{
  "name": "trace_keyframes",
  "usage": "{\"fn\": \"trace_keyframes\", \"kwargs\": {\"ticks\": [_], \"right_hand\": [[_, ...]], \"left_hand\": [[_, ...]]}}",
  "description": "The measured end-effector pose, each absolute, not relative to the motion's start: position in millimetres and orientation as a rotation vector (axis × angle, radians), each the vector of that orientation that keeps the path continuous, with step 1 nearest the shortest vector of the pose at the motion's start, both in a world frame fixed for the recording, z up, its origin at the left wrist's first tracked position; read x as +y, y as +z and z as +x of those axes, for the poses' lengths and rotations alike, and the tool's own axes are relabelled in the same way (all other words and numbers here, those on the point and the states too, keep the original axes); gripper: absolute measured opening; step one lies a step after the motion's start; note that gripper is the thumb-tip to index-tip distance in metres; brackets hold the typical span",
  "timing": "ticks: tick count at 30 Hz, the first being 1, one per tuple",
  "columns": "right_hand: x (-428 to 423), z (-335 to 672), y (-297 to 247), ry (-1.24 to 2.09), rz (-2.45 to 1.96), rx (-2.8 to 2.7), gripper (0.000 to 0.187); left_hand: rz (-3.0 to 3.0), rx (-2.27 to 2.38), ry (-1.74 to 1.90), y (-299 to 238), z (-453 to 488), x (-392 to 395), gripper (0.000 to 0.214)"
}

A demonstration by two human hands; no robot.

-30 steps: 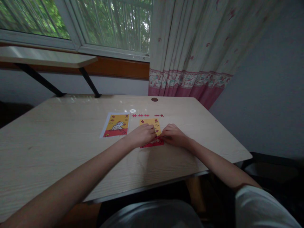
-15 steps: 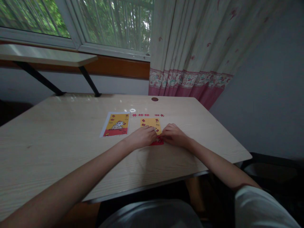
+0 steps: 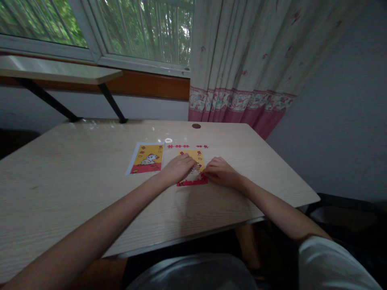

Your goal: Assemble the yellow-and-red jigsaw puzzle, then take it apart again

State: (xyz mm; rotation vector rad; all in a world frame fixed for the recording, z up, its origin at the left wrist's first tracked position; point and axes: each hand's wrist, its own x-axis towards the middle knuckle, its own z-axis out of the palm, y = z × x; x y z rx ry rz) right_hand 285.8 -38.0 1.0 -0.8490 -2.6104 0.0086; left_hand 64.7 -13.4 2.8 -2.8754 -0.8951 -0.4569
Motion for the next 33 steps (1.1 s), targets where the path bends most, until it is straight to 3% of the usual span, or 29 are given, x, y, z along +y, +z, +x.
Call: {"fn": "trace_keyframes", "kwargs": {"ticks": [6,18,27,33], "right_hand": [[-35,286,-3,0.190,-0.842,-2.531,0.015],[-28,247,6,0.402,-0.917,-2.348,0.013],[-32,234,-4,0.303,-0.903,-2.215,0.016],[-30,242,-2,-0.025,-0.775,-2.299,0.023]], "left_hand": [[-2.937,-1.240,-0.817,11,44,-13,0.027],[-2.966,-1.160,-0.781,14,20,-30,0.026],[-3.070,-1.171,-0.888,16,31,-41,0.026],[-3.265,-1.767,-1.475,3,36,-36,0.029]]}}
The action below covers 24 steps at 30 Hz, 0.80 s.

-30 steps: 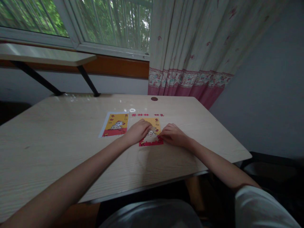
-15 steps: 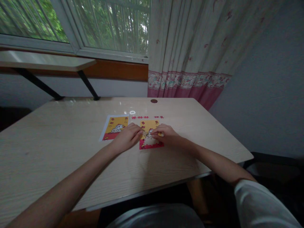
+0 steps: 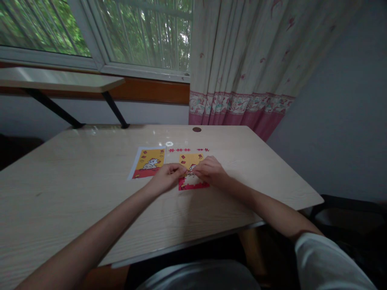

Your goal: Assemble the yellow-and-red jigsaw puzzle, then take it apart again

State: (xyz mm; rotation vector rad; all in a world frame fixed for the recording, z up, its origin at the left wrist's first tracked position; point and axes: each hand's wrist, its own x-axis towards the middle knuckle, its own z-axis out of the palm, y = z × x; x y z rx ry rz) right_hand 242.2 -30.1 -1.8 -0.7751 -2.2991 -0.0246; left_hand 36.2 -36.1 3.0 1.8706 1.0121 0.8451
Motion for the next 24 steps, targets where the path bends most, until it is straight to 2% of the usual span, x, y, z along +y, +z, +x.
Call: {"fn": "trace_keyframes", "kwargs": {"ticks": [7,10,14,19,24], "right_hand": [[-34.4,250.9,1.8,-0.268,-0.744,-2.405,0.021],[-34.0,248.6,1.0,-0.295,-0.765,-2.327,0.019],[-32.3,244.4,-1.2,-0.169,-0.787,-2.192,0.022],[-32.5,241.8,-4.3,-0.109,-0.693,-2.185,0.027],[-31.5,241.8,-6.8,-0.119,-0.723,-2.197,0.025]], "left_hand": [[1.403,0.983,0.695,7.5,38.4,-43.4,0.021],[1.449,0.974,0.732,9.7,38.6,-43.8,0.019],[1.613,1.019,0.875,7.6,37.0,-40.0,0.019],[1.708,1.135,0.843,8.2,34.3,-37.3,0.018],[1.727,1.108,0.834,9.1,34.5,-36.9,0.018]]}}
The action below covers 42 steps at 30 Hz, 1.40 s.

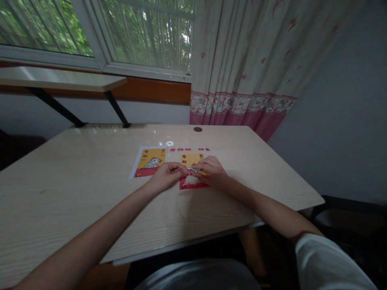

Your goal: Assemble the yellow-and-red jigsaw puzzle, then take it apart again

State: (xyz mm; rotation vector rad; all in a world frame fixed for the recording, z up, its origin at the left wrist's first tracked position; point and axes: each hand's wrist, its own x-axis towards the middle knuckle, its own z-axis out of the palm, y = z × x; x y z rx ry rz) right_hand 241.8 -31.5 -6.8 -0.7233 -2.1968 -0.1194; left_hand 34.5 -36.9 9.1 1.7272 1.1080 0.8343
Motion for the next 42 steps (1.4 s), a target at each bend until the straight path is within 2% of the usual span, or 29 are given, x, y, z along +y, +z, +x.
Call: {"fn": "trace_keyframes", "kwargs": {"ticks": [8,15,32,42], "right_hand": [[-36,241,-4,-0.073,-0.925,-2.198,0.023],[-39,236,-9,0.239,-1.194,-2.273,0.019],[-42,234,-6,0.286,-1.201,-2.348,0.020],[-40,234,-15,0.233,-1.120,-2.358,0.012]], "left_hand": [[2.122,1.134,0.800,6,23,-32,0.025],[2.685,1.182,0.524,7,0,-27,0.029],[2.787,1.153,0.453,8,3,-32,0.029],[2.852,0.948,0.425,14,12,-43,0.027]]}}
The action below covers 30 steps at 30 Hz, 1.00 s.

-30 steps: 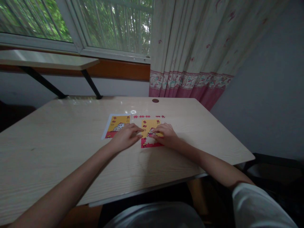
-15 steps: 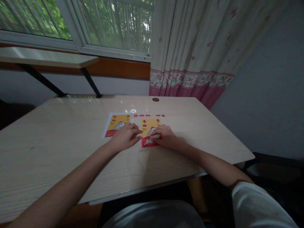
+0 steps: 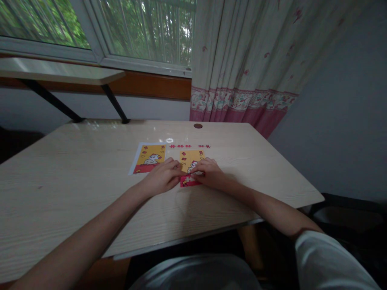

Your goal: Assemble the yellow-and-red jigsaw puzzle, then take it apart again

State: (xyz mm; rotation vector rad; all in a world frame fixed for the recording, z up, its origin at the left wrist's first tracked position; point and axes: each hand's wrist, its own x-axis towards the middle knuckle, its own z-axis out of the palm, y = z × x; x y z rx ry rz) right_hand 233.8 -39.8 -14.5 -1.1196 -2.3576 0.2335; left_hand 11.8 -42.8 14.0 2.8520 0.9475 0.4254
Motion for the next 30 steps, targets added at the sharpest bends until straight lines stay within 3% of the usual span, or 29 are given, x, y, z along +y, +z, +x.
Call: {"fn": "trace_keyframes", "kwargs": {"ticks": [15,22,30], "right_hand": [[-45,239,-2,-0.025,-0.933,-2.618,0.018],[-31,263,3,0.116,-1.007,-2.560,0.025],[-20,289,8,0.230,-1.049,-2.638,0.047]], "left_hand": [[3.001,0.886,0.365,10,16,-44,0.033],[2.930,0.881,0.406,11,15,-45,0.032],[2.868,0.782,0.459,7,14,-44,0.037]]}}
